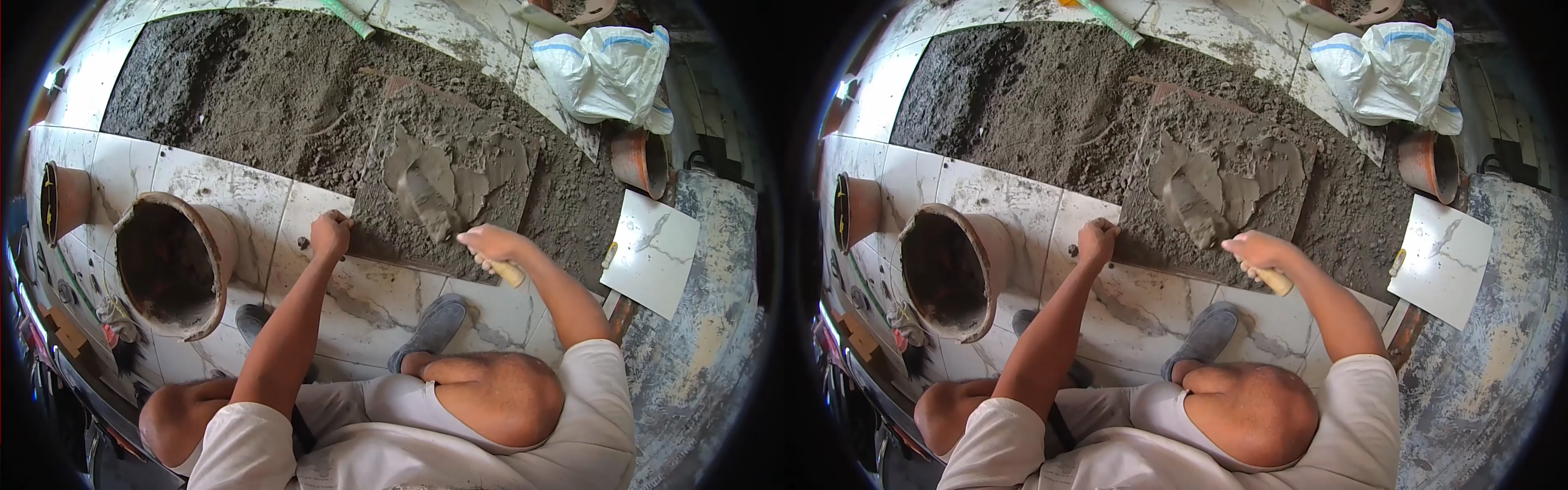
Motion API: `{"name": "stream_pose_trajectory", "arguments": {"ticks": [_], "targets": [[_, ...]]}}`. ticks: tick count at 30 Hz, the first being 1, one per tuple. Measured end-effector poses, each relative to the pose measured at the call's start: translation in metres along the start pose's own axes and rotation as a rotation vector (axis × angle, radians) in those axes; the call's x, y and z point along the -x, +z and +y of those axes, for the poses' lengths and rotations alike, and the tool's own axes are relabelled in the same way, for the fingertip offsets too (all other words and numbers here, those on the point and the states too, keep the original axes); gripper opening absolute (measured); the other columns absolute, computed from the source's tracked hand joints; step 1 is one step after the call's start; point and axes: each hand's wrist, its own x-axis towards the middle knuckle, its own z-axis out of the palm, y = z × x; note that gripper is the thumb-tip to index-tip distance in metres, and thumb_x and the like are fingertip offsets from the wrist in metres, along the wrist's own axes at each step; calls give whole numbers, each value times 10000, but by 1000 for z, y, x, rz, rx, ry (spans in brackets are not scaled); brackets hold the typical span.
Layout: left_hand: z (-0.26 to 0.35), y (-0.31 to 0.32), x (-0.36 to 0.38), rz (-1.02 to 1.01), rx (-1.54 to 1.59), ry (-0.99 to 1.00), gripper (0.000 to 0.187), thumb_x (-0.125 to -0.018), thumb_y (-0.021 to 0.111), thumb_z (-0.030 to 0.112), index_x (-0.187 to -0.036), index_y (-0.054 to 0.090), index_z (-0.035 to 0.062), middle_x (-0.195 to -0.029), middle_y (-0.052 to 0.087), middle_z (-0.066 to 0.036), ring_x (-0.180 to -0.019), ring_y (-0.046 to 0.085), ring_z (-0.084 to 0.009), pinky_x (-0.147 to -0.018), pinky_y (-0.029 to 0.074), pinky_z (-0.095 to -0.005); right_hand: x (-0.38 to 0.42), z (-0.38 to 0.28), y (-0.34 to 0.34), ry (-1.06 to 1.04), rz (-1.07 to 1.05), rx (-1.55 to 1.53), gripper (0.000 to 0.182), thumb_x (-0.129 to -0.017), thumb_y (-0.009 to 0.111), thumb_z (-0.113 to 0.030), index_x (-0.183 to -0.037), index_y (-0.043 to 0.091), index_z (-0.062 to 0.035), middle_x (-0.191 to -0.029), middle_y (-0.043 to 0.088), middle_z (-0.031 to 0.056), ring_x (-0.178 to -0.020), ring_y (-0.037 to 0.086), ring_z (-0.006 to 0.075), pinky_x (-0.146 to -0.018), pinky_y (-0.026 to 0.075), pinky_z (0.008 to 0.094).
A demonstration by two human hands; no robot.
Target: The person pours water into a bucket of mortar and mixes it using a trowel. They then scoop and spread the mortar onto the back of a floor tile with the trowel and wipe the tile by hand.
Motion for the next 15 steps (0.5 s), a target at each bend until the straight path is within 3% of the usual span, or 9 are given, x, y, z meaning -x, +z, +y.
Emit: {"name": "stream_pose_trajectory", "arguments": {"ticks": [2, 6, 8, 9, 12, 15], "targets": [[5, -3, 3, -42, 62, -102, 166, -771, 706, 197, -796, 689, 33, -723, 670, -162, -710, 653, -315, -658, 490, -403, -6, 8, 18, -6, -24, 49, 379, -952, 480, -415, -861, 473, -47, -638, 470, 36, -474, 467, 129, -414, 426, 302], [-5, 2, -3, -35, 36, -61, 170, -775, 710, 205, -794, 689, 38, -725, 672, -161, -712, 653, -315, -664, 493, -407, 1, 12, 40, -57, 30, 177, 398, -956, 468, -400, -918, 511, -6, -661, 525, 105, -490, 525, 155, -424, 444, 343], [-5, 2, -4, -13, 17, -34, 172, -772, 713, 201, -801, 690, 33, -713, 671, -148, -682, 648, -286, -651, 490, -388, 9, 16, 54, -61, 151, 393, 442, -948, 467, -392, -944, 559, 40, -770, 610, 232, -637, 634, 290, -559, 499, 425], [-6, 3, -3, 5, -6, -14, 175, -770, 716, 196, -809, 691, 28, -701, 670, -135, -653, 643, -258, -637, 487, -370, -7, 42, 60, -235, 305, 568, 466, -934, 474, -394, -914, 588, 57, -908, 620, 298, -847, 625, 415, -734, 495, 463], [-7, 3, -3, 2, -1, -16, 178, -762, 723, 205, -804, 696, 34, -721, 674, -141, -691, 647, -274, -657, 487, -378, 5, 66, 73, -198, 347, 573, 481, -932, 472, -406, -902, 600, 57, -969, 613, 292, -967, 559, 477, -829, 456, 484], [-7, 4, -4, 11, -3, 2, 179, -759, 725, 206, -795, 695, 33, -721, 673, -144, -688, 648, -275, -653, 488, -375, 33, 70, 76, -233, 366, 621, 481, -929, 479, -411, -883, 587, 56, -855, 631, 273, -852, 614, 440, -759, 479, 467]]}}
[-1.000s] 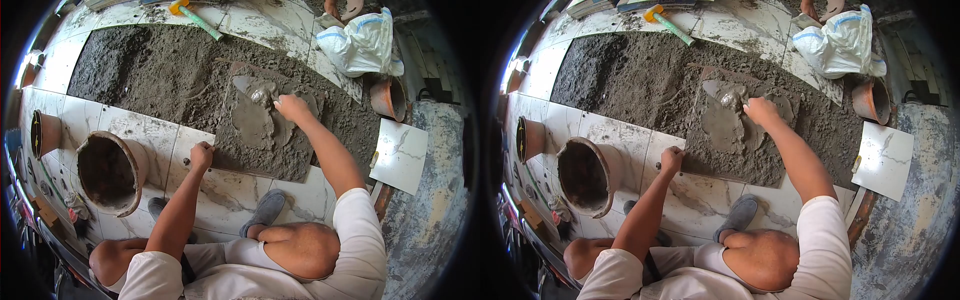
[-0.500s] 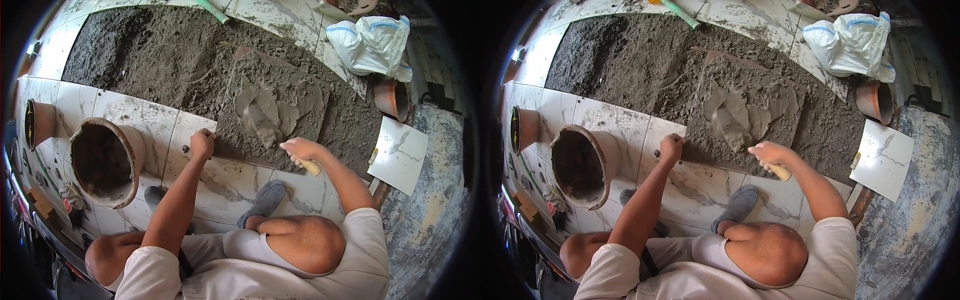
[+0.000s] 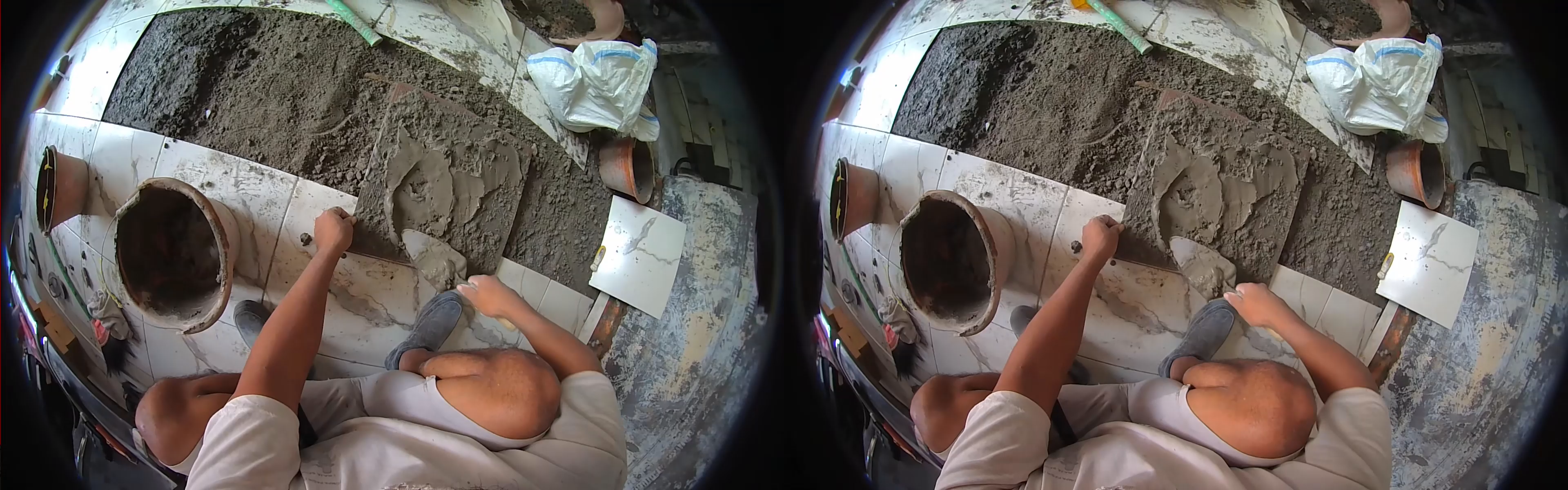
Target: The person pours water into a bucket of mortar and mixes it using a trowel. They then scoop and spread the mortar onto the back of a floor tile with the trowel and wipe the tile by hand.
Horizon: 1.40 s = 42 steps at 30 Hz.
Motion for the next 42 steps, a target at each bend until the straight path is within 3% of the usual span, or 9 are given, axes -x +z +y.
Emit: {"name": "stream_pose_trajectory", "arguments": {"ticks": [3, 4, 7, 10, 13, 18, 28, 39, 42], "targets": [[6, -5, 3, -37, 28, -59, 183, -762, 724, 224, -812, 702, 50, -753, 679, -166, -744, 661, -316, -686, 501, -407, 14, -41, -35, 152, -35, -337, 466, -930, 493, -405, -851, 563, 48, -720, 619, 229, -668, 640, 355, -645, 491, 433], [7, -7, 5, -39, 26, -61, 183, -762, 724, 224, -812, 702, 50, -753, 679, -166, -744, 661, -316, -686, 501, -407, 1, -41, -37, 114, 1, -397, 438, -939, 500, -390, -817, 533, 30, -618, 583, 169, -516, 602, 247, -529, 469, 392], [11, -7, 1, -80, 81, -112, 187, -761, 727, 233, -809, 703, 54, -760, 684, -156, -743, 665, -308, -684, 504, -399, -55, -60, -44, 100, -9, -645, 388, -963, 484, -346, -820, 530, 12, -619, 535, 89, -488, 527, 169, -461, 443, 324], [-1, -3, -2, -58, 36, -79, 191, -762, 730, 239, -818, 707, 58, -759, 686, -147, -737, 667, -301, -684, 507, -392, -85, -62, -30, 29, 13, -413, 406, -960, 470, -351, -870, 558, 35, -666, 569, 135, -527, 576, 233, -528, 483, 376], [0, 2, -2, -6, 53, -62, 169, -751, 741, 195, -796, 711, 35, -680, 672, -132, -624, 646, -235, -630, 489, -358, -58, -54, -24, -49, -132, -29, 474, -934, 452, -385, -976, 581, 69, -906, 643, 242, -836, 639, 397, -776, 486, 471], [-5, 3, -7, -58, 40, -102, 204, -742, 755, 253, -803, 717, 62, -752, 688, -141, -717, 664, -292, -683, 503, -386, -14, -45, -7, -21, 106, 220, 406, -924, 498, -391, -938, 592, 3, -887, 654, 250, -873, 645, 400, -779, 504, 499], [-3, -3, 0, -33, 63, 6, 193, -756, 738, 200, -768, 698, 12, -648, 657, -141, -596, 635, -243, -604, 484, -366, -114, -52, -85, -48, 517, 248, 366, -934, 506, -376, -954, 611, -26, -857, 673, 205, -827, 668, 374, -715, 549, 461], [-7, 0, -4, -17, 21, 43, 206, -760, 727, 203, -791, 698, 1, -637, 653, -126, -586, 616, -214, -613, 480, -348, -158, -44, -123, 169, 394, -96, 442, -918, 501, -410, -1111, 624, -33, -1174, 605, 210, -1092, 574, 390, -912, 478, 473], [-1, -4, -2, -60, 37, -3, 193, -776, 728, 178, -797, 685, -9, -632, 630, -69, -551, 541, -135, -548, 447, -316, -150, -11, -120, 202, 418, -249, 447, -924, 470, -401, -1124, 619, -30, -1176, 595, 232, -1114, 557, 397, -942, 456, 469]]}}
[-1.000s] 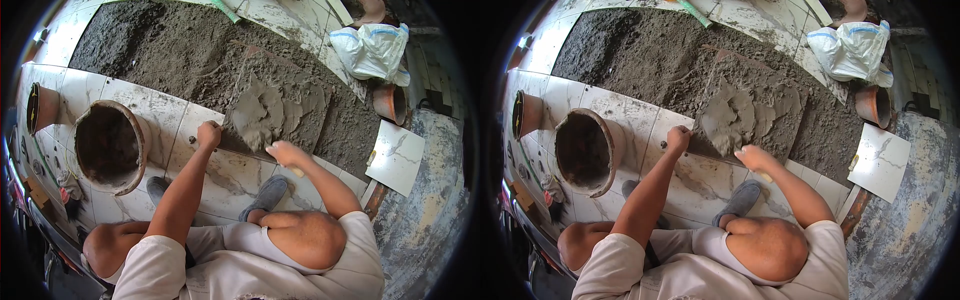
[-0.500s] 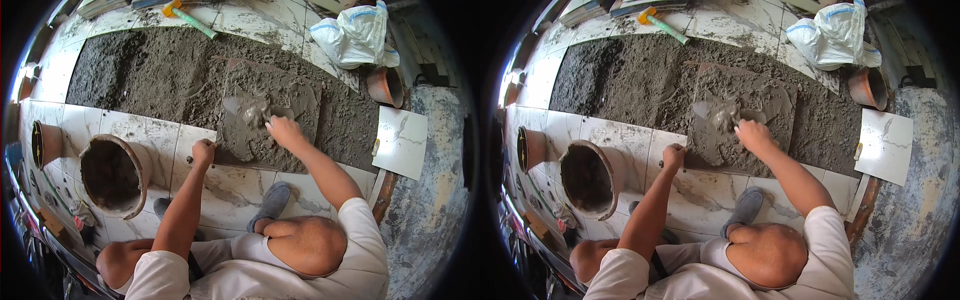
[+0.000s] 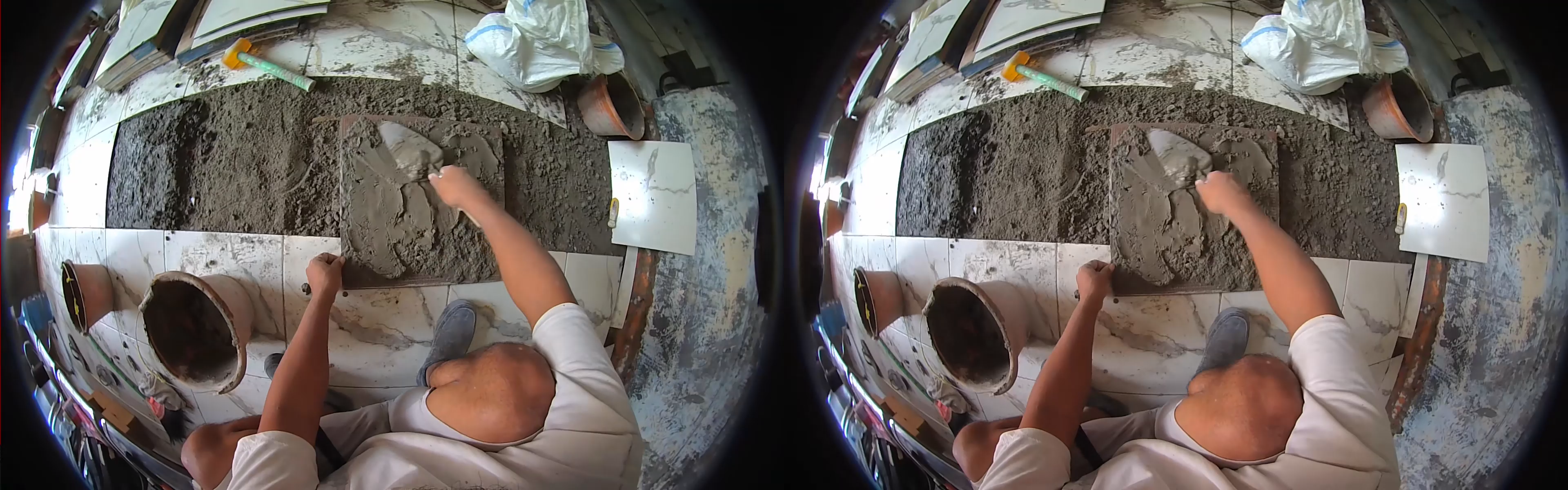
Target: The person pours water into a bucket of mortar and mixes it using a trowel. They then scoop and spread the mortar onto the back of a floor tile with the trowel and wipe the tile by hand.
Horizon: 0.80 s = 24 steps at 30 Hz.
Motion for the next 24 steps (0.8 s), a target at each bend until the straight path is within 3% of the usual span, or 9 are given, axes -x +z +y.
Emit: {"name": "stream_pose_trajectory", "arguments": {"ticks": [4, 6, 9, 13, 15, 17, 19, 23, 24], "targets": [[2, 0, 3, 37, 11, 21, 199, -766, 722, 184, -777, 686, -11, -620, 642, -117, -560, 589, -189, -590, 471, -343, 5, 44, -26, 64, 13, 20, 449, -931, 463, -389, -1090, 622, 1, -1089, 633, 232, -937, 642, 369, -840, 504, 462], [3, -2, 4, 20, 9, 6, 191, -772, 721, 178, -795, 690, -9, -627, 637, -96, -562, 569, -166, -576, 461, -331, 5, 62, -32, 167, 0, -69, 445, -940, 454, -378, -1061, 620, 17, -998, 662, 216, -819, 663, 361, -780, 517, 469], [10, -3, 4, 1, -16, -10, 185, -776, 720, 171, -818, 695, -7, -637, 633, -78, -568, 551, -146, -570, 453, -316, 21, 79, -40, 200, 113, -66, 441, -946, 454, -364, -1047, 611, 36, -921, 669, 218, -762, 665, 361, -711, 534, 456], [-2, 0, -1, 7, -13, 9, 186, -780, 716, 169, -817, 691, -11, -644, 632, -66, -577, 547, -134, -573, 451, -308, 27, 126, -43, 256, 57, -91, 458, -947, 463, -369, -1087, 580, 51, -855, 659, 234, -692, 663, 341, -608, 538, 438], [-5, 1, -1, 6, -8, 18, 186, -781, 714, 168, -818, 690, -13, -647, 632, -63, -582, 544, -128, -573, 449, -306, 31, 147, -26, 291, 28, -351, 478, -947, 475, -374, -1139, 544, 58, -772, 639, 222, -612, 644, 309, -515, 518, 418], [-3, 1, -1, 20, 41, -8, 187, -765, 729, 164, -791, 683, -15, -647, 643, -98, -580, 563, -166, -595, 461, -333, 43, 154, -9, 329, -32, -562, 445, -952, 472, -385, -1047, 529, 46, -638, 571, 158, -476, 561, 267, -452, 475, 404], [-2, 1, -1, 9, 32, -15, 182, -769, 730, 160, -796, 684, -14, -642, 639, -91, -579, 552, -157, -593, 458, -329, 57, 163, 15, 333, -82, -659, 408, -963, 446, -391, -957, 520, 9, -626, 553, 141, -477, 555, 231, -410, 431, 390], [-1, -1, -1, 3, -20, -8, 183, -777, 726, 166, -836, 698, -5, -685, 647, -60, -616, 545, -131, -602, 448, -311, 103, 192, 37, 300, -85, -553, 399, -958, 450, -378, -911, 529, 10, -579, 550, 132, -444, 551, 237, -429, 438, 390], [0, -1, -2, -2, -8, -21, 184, -778, 726, 168, -835, 699, -4, -685, 648, -62, -618, 545, -130, -600, 447, -313, 115, 200, 36, 319, -103, -470, 416, -950, 465, -376, -912, 547, 30, -625, 583, 167, -492, 587, 270, -473, 459, 408]]}}
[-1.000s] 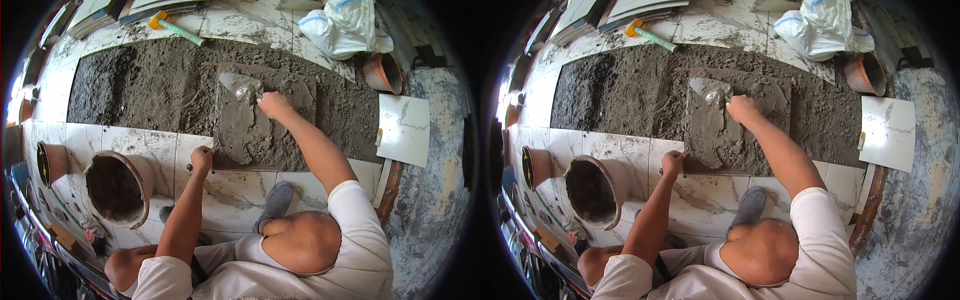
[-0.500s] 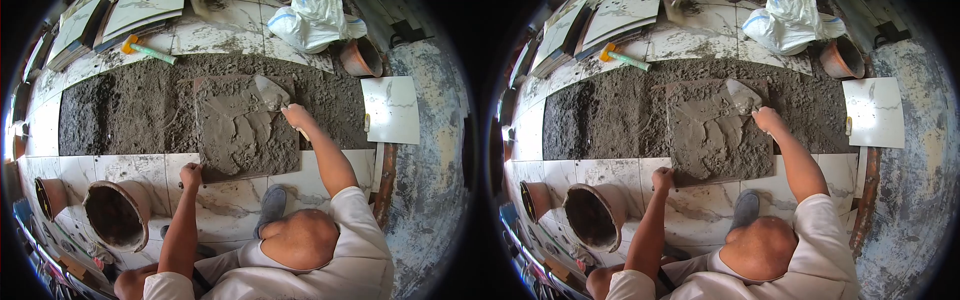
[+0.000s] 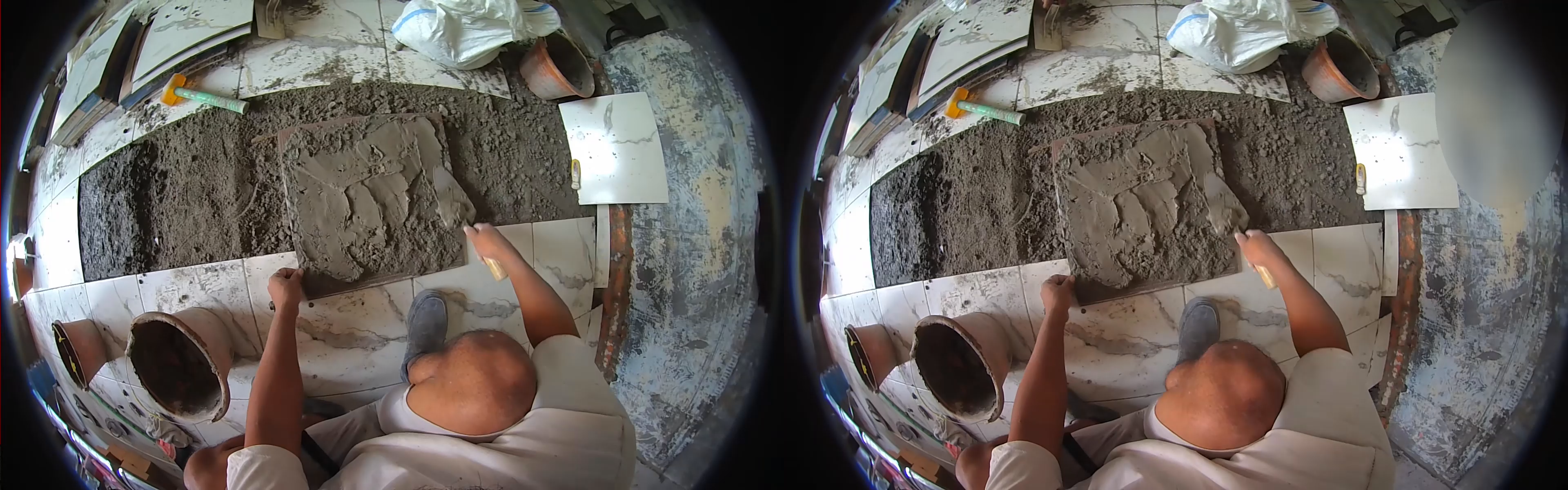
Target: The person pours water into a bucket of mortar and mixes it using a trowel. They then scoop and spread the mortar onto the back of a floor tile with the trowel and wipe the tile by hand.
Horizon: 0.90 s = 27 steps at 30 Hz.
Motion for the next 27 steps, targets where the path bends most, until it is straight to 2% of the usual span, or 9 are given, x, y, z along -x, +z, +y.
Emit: {"name": "stream_pose_trajectory", "arguments": {"ticks": [5, 8, 10, 16, 19, 23, 24, 26, 27], "targets": [[-3, 0, -4, -1, -18, 24, 200, -787, 723, 182, -837, 699, -11, -670, 633, -56, -603, 536, -121, -572, 439, -314, 43, 47, -20, 57, 150, 128, 445, -937, 488, -373, -876, 574, 59, -702, 625, 230, -577, 640, 319, -559, 488, 430], [-4, 0, -5, -5, 13, 25, 175, -780, 723, 146, -806, 685, -23, -647, 627, -69, -580, 518, -128, -574, 442, -320, 65, 38, -27, 1, 273, 133, 416, -929, 520, -369, -924, 577, 43, -652, 604, 167, -520, 607, 263, -503, 467, 397], [-4, -1, 0, -38, -15, 18, 181, -785, 717, 153, -814, 688, -23, -655, 632, -71, -589, 530, -135, -584, 448, -321, 77, 16, -15, -46, 69, -374, 386, -910, 575, -350, -999, 575, 26, -603, 542, 72, -477, 538, 177, -454, 432, 335], [5, -11, 8, -158, -516, 201, 313, -792, 701, 271, -803, 653, -38, -875, 643, -223, -732, 653, -355, -678, 503, -448, 80, -62, 26, -220, -362, -723, 212, -898, 585, -238, -946, 486, -57, -661, 461, -7, -535, 452, 79, -462, 398, 248], [53, -64, 46, -421, -729, 406, 300, -814, 655, 244, -975, 631, -8, -981, 632, -225, -997, 587, -377, -854, 469, -445, 94, -131, 42, -528, -502, -451, 164, -824, 537, -177, -916, 486, -51, -675, 472, 2, -559, 469, 75, -518, 427, 232], [113, -215, 103, -741, -804, 714, 319, -860, 600, 279, -1037, 641, 17, -1074, 635, -180, -1021, 597, -335, -863, 476, -422, 150, -223, 82, -755, -552, -221, 245, -832, 629, -232, -927, 510, -40, -748, 562, 48, -667, 570, 114, -622, 486, 277], [126, -261, 114, -693, -941, 611, 298, -864, 575, 287, -995, 664, 35, -995, 665, -157, -927, 633, -295, -816, 489, -402, 154, -242, 95, -770, -567, -193, 245, -832, 629, -232, -927, 510, -40, -748, 562, 48, -667, 570, 114, -622, 486, 277], [103, -350, 118, -438, -846, 686, 211, -815, 615, 231, -822, 681, 32, -703, 646, -123, -625, 591, -216, -659, 484, -362, 159, -268, 125, -1226, -348, 241, 283, -834, 654, -226, -987, 507, -38, -813, 593, 95, -719, 615, 145, -661, 515, 297], [90, -383, 135, -103, -633, 430, 211, -811, 630, 219, -802, 664, 11, -702, 629, -131, -627, 577, -194, -649, 476, -361, 165, -282, 143, -1234, -354, 263, 283, -834, 654, -226, -987, 507, -38, -813, 593, 95, -719, 615, 145, -661, 515, 297]]}}
